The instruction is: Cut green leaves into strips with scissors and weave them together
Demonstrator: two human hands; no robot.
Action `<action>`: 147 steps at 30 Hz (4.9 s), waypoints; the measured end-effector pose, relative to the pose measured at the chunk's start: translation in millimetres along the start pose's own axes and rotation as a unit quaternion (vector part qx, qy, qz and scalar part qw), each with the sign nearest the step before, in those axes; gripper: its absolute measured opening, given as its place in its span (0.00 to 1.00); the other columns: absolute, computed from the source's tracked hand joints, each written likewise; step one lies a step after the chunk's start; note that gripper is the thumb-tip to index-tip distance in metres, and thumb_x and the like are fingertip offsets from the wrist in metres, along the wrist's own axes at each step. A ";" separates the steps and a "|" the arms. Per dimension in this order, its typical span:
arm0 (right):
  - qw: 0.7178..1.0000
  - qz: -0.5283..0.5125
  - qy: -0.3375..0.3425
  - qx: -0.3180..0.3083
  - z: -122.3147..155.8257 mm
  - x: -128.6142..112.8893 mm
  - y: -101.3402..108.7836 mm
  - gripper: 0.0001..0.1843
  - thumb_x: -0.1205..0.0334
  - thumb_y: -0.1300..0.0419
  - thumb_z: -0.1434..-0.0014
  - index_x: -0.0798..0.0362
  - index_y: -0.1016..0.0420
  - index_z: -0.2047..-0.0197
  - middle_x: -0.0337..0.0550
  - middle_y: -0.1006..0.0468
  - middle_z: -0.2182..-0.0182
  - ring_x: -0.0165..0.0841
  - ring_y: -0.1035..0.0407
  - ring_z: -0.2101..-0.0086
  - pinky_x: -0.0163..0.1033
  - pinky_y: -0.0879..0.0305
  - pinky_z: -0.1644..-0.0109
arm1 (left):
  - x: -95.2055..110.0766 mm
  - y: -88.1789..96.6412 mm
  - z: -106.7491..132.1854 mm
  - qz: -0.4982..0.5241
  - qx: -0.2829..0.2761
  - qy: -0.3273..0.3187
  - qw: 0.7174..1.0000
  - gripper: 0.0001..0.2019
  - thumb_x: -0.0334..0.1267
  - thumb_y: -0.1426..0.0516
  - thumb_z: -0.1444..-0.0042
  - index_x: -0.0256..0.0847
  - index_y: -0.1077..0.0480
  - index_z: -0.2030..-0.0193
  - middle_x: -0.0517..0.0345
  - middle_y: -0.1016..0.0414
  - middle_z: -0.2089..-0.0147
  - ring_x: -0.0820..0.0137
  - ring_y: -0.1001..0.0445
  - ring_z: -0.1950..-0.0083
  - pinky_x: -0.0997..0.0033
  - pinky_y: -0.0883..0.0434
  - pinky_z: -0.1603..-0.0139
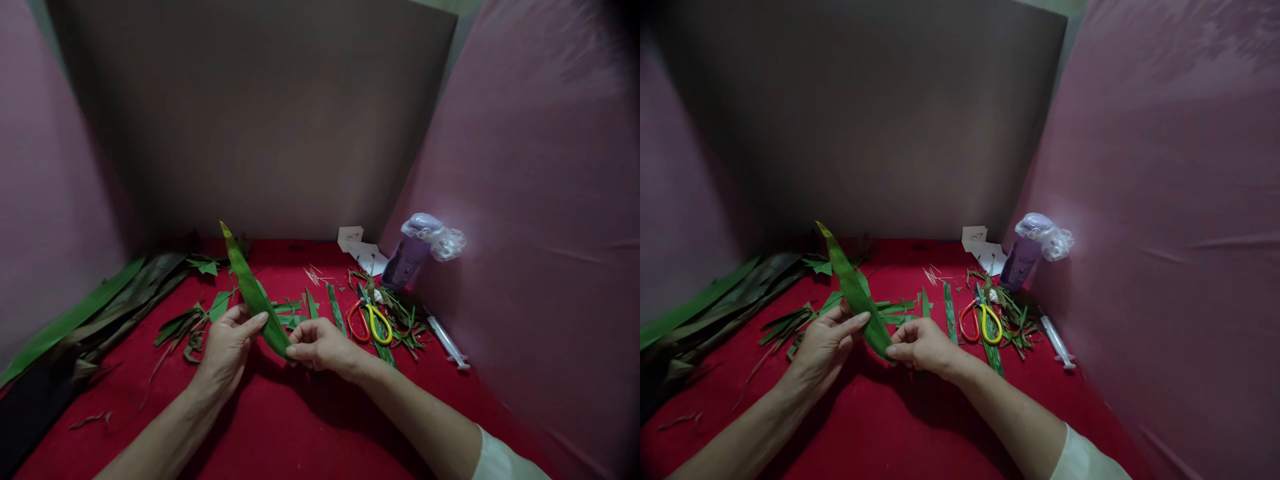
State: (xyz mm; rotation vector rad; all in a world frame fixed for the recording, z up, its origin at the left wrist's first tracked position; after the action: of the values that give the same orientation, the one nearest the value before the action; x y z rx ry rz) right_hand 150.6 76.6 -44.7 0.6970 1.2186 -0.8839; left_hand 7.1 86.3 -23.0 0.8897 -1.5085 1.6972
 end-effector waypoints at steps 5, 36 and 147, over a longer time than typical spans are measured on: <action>1.000 0.010 0.015 0.006 -1.1 -2.0 -0.1 0.10 0.59 0.38 0.55 0.56 0.34 0.78 0.34 0.32 0.84 0.20 0.46 0.85 0.28 0.52 0.82 | -0.7 -0.4 -0.9 -0.003 0.001 0.000 1.000 0.14 0.29 0.34 0.65 0.34 0.26 0.67 0.57 0.21 0.69 0.72 0.25 0.69 0.72 0.29 0.63; 0.998 0.019 -0.018 -0.063 0.4 2.5 -3.0 0.07 0.64 0.39 0.56 0.56 0.35 0.77 0.32 0.32 0.85 0.21 0.43 0.85 0.27 0.52 0.82 | 13.9 5.5 -2.1 0.008 0.036 -0.020 0.999 0.10 0.28 0.34 0.65 0.35 0.30 0.75 0.61 0.24 0.74 0.76 0.28 0.74 0.77 0.29 0.69; 0.967 0.088 0.166 0.175 3.3 -15.0 10.7 0.11 0.56 0.43 0.45 0.55 0.32 0.71 0.35 0.33 0.77 0.26 0.40 0.76 0.31 0.42 0.72 | -17.5 -6.2 15.5 -0.063 -0.040 0.109 0.991 0.07 0.34 0.35 0.60 0.34 0.26 0.73 0.57 0.25 0.74 0.74 0.28 0.75 0.75 0.30 0.70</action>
State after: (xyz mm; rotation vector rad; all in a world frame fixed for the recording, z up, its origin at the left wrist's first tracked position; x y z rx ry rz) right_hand 160.0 82.1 -29.3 1.2593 1.2812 -0.8636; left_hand 22.4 70.4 -33.2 0.7178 -1.3368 1.5754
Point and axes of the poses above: each hand's wrist, its own z-axis away from the middle knuckle, its own y-axis out of the back of the hand, x = y × z, the point moved 6 cm from there along -z, towards the middle knuckle
